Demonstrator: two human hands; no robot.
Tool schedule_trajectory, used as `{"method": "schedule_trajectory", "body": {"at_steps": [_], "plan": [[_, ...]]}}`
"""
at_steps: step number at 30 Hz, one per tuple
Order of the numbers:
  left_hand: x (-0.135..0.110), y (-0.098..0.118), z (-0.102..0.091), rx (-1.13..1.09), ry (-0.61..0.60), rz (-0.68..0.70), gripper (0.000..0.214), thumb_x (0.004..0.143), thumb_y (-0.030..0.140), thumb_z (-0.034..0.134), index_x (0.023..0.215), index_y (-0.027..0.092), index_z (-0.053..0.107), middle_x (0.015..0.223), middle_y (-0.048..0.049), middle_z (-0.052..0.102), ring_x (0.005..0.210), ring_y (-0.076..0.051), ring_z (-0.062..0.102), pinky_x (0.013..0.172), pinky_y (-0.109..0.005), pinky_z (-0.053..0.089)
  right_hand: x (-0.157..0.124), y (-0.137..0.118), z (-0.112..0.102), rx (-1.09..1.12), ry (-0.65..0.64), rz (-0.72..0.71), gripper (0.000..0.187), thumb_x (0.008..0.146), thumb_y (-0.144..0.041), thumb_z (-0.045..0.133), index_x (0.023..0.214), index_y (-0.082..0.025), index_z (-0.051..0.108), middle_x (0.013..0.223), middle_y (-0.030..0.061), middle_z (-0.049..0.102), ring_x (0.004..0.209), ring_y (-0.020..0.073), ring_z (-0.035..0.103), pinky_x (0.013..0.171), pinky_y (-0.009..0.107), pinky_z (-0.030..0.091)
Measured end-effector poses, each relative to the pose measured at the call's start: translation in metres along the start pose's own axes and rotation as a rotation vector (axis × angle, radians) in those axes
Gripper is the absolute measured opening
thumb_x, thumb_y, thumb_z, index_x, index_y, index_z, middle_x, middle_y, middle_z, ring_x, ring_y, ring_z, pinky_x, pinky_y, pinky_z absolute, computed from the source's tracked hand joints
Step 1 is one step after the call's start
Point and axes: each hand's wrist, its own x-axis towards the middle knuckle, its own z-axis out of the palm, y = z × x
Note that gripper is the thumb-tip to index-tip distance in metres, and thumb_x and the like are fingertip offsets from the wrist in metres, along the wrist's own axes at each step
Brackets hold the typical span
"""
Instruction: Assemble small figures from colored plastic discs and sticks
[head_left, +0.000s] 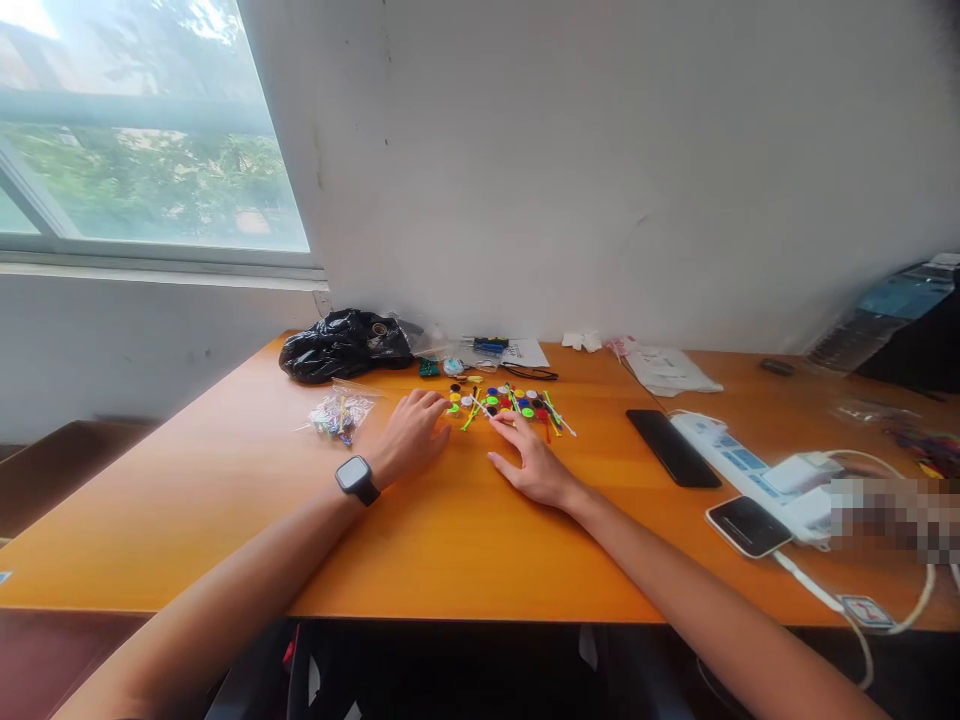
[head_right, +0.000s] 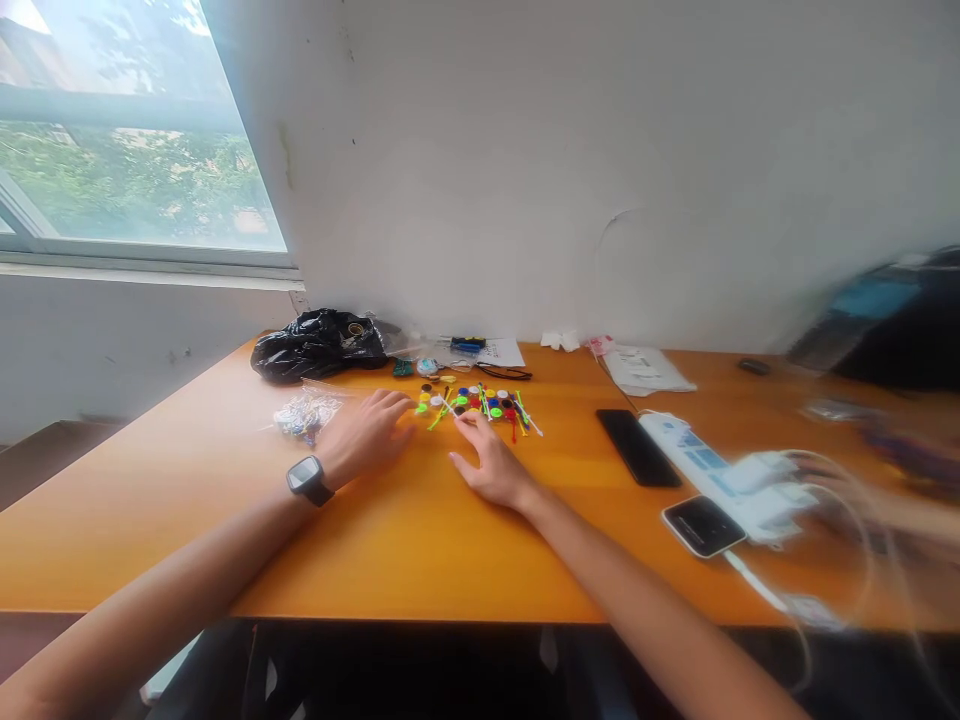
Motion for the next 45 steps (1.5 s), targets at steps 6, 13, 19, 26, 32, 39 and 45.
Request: {"method": "schedule_trajectory", "body": {"at_steps": [6, 13, 19, 26, 32, 39, 45], "plan": [[-0.001, 0.011, 0.023, -0.129, -0.033, 0.062, 0.019, 0.099, 0.02, 0.057, 0.111, 0.021, 0.071, 0.109, -0.0101, 0.072, 0.108, -0.027, 0.064, 0.094, -0.04, 0.054, 0.001, -0.003, 0.001, -0.009, -0.04, 0.011, 0.05, 0.1, -0.029, 0.065, 0.149, -0.019, 0.056, 0.148, 0.0138, 0.047, 0.14, 0.0311, 0.05, 0.123, 0.044, 0.043], [-0.001, 0.017, 0.021, -0.168, -0.112, 0.179, 0.025, 0.106, 0.026, 0.05, 0.094, 0.022, 0.071, 0.101, -0.009, 0.069, 0.097, -0.025, 0.059, 0.096, -0.041, 0.049, 0.0, 0.001, 0.005, -0.029, -0.047, 0.019, 0.056, 0.099, -0.024, 0.068, 0.153, -0.022, 0.054, 0.148, 0.013, 0.047, 0.14, 0.0321, 0.051, 0.123, 0.045, 0.045], [-0.004, 0.019, 0.019, -0.191, -0.115, 0.192, 0.018, 0.107, 0.03, 0.053, 0.112, 0.025, 0.069, 0.122, -0.0095, 0.068, 0.109, -0.027, 0.058, 0.103, -0.043, 0.048, 0.001, 0.001, 0.006, -0.031, -0.044, -0.006, 0.056, 0.098, -0.021, 0.07, 0.152, -0.022, 0.055, 0.148, 0.0133, 0.048, 0.137, 0.0323, 0.054, 0.122, 0.045, 0.046], [-0.004, 0.017, 0.023, -0.062, -0.097, 0.08, 0.016, 0.105, 0.03, 0.054, 0.099, 0.022, 0.066, 0.107, -0.0102, 0.066, 0.098, -0.027, 0.06, 0.089, -0.041, 0.049, 0.001, 0.003, 0.008, -0.058, -0.056, -0.025, 0.053, 0.1, -0.021, 0.068, 0.151, -0.021, 0.054, 0.149, 0.0142, 0.049, 0.138, 0.0327, 0.054, 0.122, 0.047, 0.045], [-0.004, 0.014, 0.02, 0.002, -0.057, -0.048, 0.016, 0.101, 0.031, 0.06, 0.089, 0.021, 0.06, 0.099, -0.0104, 0.066, 0.095, -0.029, 0.061, 0.081, -0.04, 0.048, 0.001, 0.001, 0.006, -0.052, -0.048, 0.0, 0.048, 0.1, -0.021, 0.067, 0.148, -0.021, 0.058, 0.147, 0.0137, 0.051, 0.135, 0.0326, 0.056, 0.12, 0.046, 0.048], [-0.005, 0.009, 0.017, -0.046, -0.032, -0.133, 0.011, 0.098, 0.027, 0.06, 0.09, 0.021, 0.061, 0.098, -0.0118, 0.066, 0.098, -0.031, 0.062, 0.087, -0.045, 0.051, 0.003, 0.0, 0.003, -0.029, -0.039, -0.006, 0.04, 0.1, -0.02, 0.067, 0.14, -0.02, 0.064, 0.145, 0.0133, 0.055, 0.133, 0.0316, 0.057, 0.118, 0.045, 0.049], [-0.009, 0.012, 0.028, -0.447, 0.06, -0.041, 0.04, 0.098, 0.025, 0.063, 0.137, 0.024, 0.053, 0.132, -0.012, 0.062, 0.124, -0.027, 0.062, 0.107, -0.044, 0.053, 0.002, -0.001, -0.001, 0.032, 0.017, -0.02, 0.023, 0.101, -0.02, 0.064, 0.122, -0.018, 0.074, 0.134, 0.0123, 0.064, 0.125, 0.0304, 0.063, 0.113, 0.044, 0.052]]}}
